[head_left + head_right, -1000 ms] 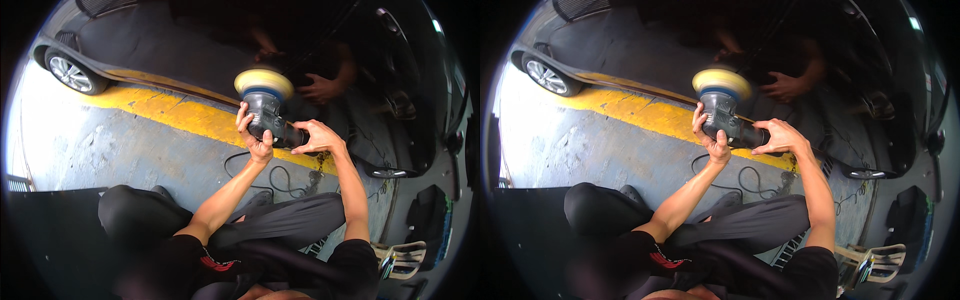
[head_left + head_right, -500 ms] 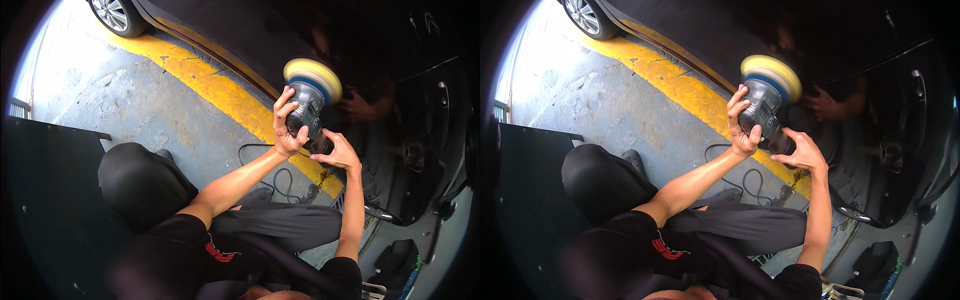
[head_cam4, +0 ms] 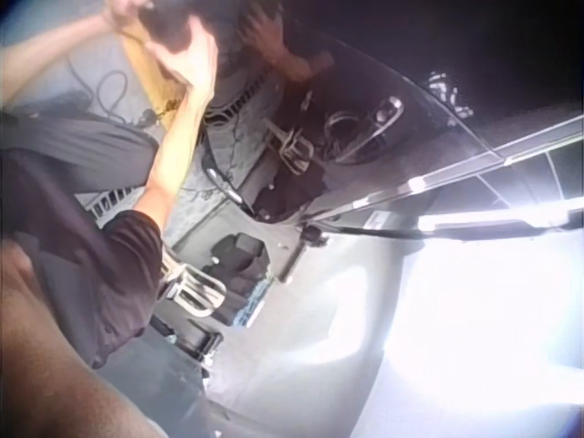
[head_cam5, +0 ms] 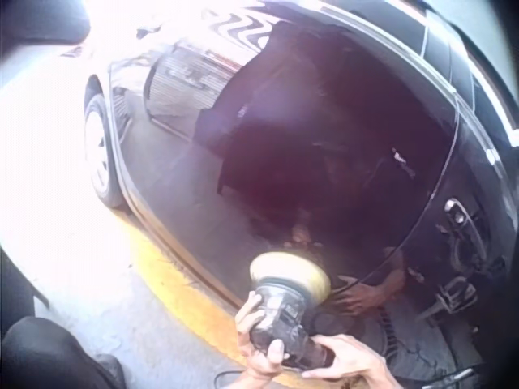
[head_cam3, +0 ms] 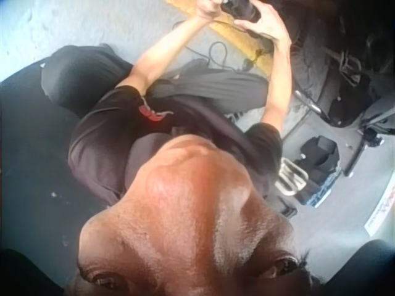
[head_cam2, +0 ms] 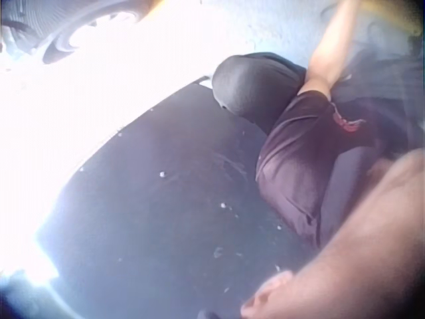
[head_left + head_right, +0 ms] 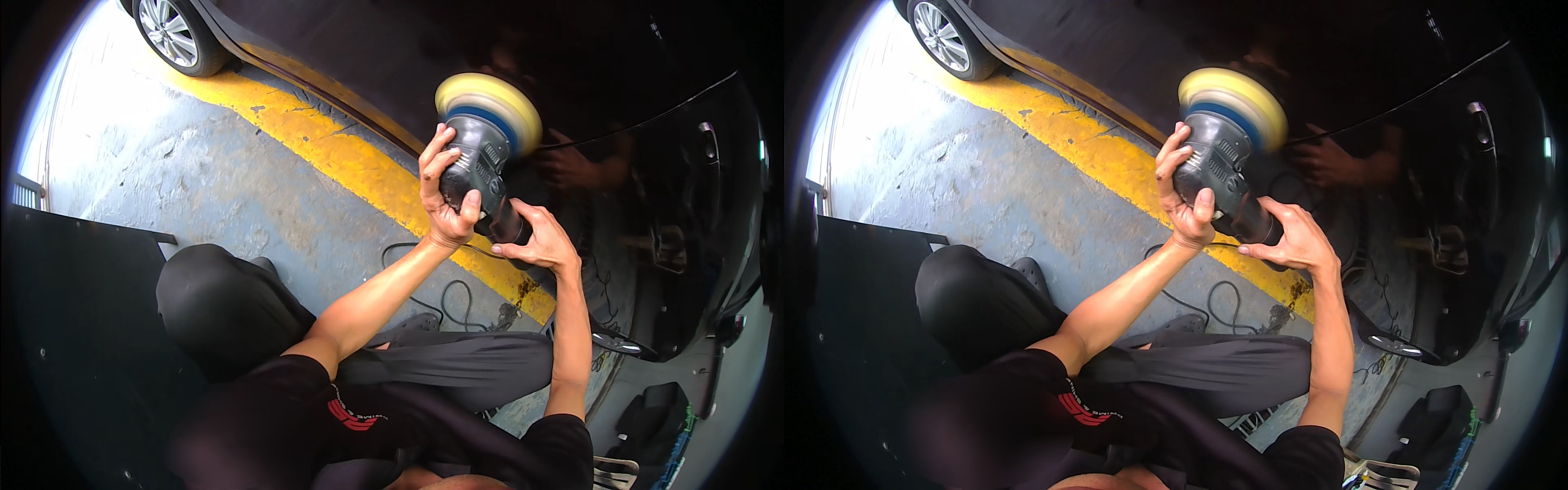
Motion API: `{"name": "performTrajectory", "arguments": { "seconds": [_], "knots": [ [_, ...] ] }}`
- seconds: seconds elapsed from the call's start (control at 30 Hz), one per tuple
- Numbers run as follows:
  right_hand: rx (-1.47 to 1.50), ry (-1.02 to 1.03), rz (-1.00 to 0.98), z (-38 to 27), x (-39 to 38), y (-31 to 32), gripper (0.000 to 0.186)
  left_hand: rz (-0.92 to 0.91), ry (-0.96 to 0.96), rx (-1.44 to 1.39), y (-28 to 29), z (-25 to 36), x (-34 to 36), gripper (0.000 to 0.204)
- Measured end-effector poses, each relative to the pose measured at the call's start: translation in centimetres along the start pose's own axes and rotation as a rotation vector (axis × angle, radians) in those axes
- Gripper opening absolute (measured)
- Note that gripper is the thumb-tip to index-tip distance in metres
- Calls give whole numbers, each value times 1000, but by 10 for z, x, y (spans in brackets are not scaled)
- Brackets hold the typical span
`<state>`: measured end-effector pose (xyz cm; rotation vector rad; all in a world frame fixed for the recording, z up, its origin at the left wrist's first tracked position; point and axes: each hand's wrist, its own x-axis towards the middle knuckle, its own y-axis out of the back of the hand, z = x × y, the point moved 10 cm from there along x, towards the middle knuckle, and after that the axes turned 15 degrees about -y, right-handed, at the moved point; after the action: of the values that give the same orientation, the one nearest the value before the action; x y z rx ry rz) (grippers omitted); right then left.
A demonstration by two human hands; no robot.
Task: The person uses a rotary polisher with a yellow pad to buff the side panel of a dark-colored car. They move the tool in circular motions along the vehicle's body, working on the area near the door and side mirror.
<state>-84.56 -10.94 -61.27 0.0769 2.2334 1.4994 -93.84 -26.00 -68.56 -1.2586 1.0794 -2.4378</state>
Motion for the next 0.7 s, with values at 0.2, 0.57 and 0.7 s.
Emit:
{"name": "performTrajectory", "arguments": {
  "seconds": [0.2,0.57,0.7],
  "knots": [
    [28,34,37,-5,2,2,60,43,-12,-32,3,2,18,57],
    [129,83,90,-17,1,8,70,35,-43,-22,3,5,43,55],
    [198,103,116,-22,2,9,77,50,-21,-23,4,2,51,56]
  ]
}}
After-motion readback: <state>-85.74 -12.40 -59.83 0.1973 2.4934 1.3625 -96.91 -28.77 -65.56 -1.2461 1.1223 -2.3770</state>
